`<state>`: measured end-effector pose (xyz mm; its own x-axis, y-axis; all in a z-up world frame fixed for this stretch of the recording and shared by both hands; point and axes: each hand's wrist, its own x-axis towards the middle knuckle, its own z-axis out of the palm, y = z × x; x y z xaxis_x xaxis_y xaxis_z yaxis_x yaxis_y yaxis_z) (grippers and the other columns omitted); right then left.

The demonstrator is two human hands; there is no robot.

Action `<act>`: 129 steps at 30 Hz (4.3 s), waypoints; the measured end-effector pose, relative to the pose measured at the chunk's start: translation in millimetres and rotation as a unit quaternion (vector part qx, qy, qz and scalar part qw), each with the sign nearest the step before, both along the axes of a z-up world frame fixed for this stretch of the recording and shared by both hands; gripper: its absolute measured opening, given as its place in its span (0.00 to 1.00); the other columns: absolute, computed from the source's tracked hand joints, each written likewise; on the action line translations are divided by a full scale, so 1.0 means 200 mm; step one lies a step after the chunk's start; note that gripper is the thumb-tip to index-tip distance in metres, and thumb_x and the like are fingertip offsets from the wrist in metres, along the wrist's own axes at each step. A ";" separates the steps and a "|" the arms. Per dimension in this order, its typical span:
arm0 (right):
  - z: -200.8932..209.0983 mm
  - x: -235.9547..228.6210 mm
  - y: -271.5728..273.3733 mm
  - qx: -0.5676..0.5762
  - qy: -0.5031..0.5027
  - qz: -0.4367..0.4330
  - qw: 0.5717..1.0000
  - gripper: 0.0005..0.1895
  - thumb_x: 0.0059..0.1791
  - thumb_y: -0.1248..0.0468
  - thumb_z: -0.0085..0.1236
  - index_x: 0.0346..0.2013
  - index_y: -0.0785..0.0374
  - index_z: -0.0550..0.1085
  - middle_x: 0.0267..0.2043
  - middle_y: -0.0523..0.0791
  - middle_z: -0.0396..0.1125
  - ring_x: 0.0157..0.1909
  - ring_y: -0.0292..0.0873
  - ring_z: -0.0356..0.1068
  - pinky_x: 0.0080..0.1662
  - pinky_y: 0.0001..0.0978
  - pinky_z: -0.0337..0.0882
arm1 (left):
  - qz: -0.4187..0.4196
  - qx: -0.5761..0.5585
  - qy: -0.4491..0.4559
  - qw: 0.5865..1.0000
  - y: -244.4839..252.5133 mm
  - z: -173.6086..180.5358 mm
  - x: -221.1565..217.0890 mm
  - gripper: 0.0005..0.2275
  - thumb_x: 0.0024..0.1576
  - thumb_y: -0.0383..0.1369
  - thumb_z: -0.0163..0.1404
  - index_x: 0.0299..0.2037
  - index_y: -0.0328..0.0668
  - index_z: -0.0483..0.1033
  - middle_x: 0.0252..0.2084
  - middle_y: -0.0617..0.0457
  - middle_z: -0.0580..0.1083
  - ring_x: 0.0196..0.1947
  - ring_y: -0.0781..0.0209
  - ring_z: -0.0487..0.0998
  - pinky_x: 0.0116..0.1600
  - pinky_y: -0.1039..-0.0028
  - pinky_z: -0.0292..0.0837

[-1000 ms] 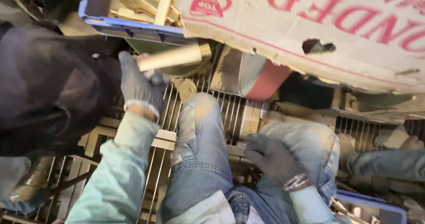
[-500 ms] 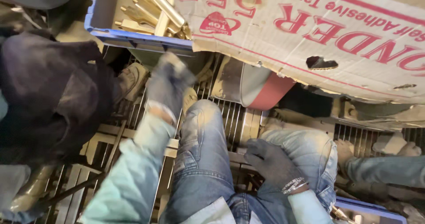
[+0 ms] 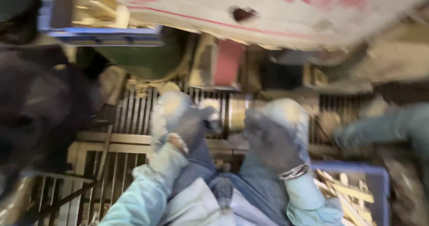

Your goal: The person sits on a metal grate floor and uses a belt sander to polish cylindrical brass-colored metal parts. They hold each part with gloved hands against the moving belt, rotate it to smooth the surface, and then place the finished part into a blue bin nearby.

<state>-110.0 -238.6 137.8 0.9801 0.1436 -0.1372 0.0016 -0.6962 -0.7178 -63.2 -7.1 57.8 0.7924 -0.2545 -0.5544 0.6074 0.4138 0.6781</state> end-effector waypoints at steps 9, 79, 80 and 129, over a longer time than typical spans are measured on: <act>-0.30 -0.67 -1.04 -0.032 -0.057 -0.363 0.929 0.16 0.53 0.66 0.61 0.55 0.67 0.75 0.47 0.48 0.76 0.47 0.39 0.74 0.52 0.30 0.72 | -0.022 -0.019 -0.014 0.999 -0.03 0.08 0.02 0.12 0.62 0.34 0.48 0.50 0.35 0.73 0.33 0.54 0.73 0.29 0.61 0.74 0.38 0.69 0.75; -0.27 0.38 -0.01 0.368 0.258 -0.264 0.854 0.33 0.47 0.68 0.60 0.62 0.76 0.58 0.45 0.59 0.75 0.40 0.52 0.79 0.43 0.44 0.82 | -0.061 0.067 -0.120 0.989 -0.04 -0.31 0.27 0.07 0.55 0.25 0.50 0.38 0.26 0.78 0.31 0.50 0.80 0.27 0.64 0.82 0.34 0.75 0.82; -0.27 0.39 0.02 0.365 0.263 -0.247 0.858 0.32 0.48 0.67 0.60 0.62 0.79 0.60 0.46 0.60 0.76 0.40 0.52 0.80 0.44 0.42 0.82 | -0.077 0.129 -0.152 0.977 0.00 -0.31 0.27 0.07 0.56 0.25 0.49 0.37 0.27 0.78 0.30 0.50 0.79 0.27 0.64 0.82 0.35 0.75 0.82; -0.21 0.28 -0.10 0.422 0.240 -0.286 0.826 0.19 0.48 0.66 0.60 0.51 0.73 0.71 0.43 0.55 0.76 0.38 0.51 0.79 0.43 0.46 0.82 | -0.023 0.004 0.007 1.000 -0.16 -0.20 0.29 0.06 0.54 0.25 0.56 0.38 0.30 0.74 0.26 0.53 0.71 0.22 0.63 0.73 0.33 0.70 0.80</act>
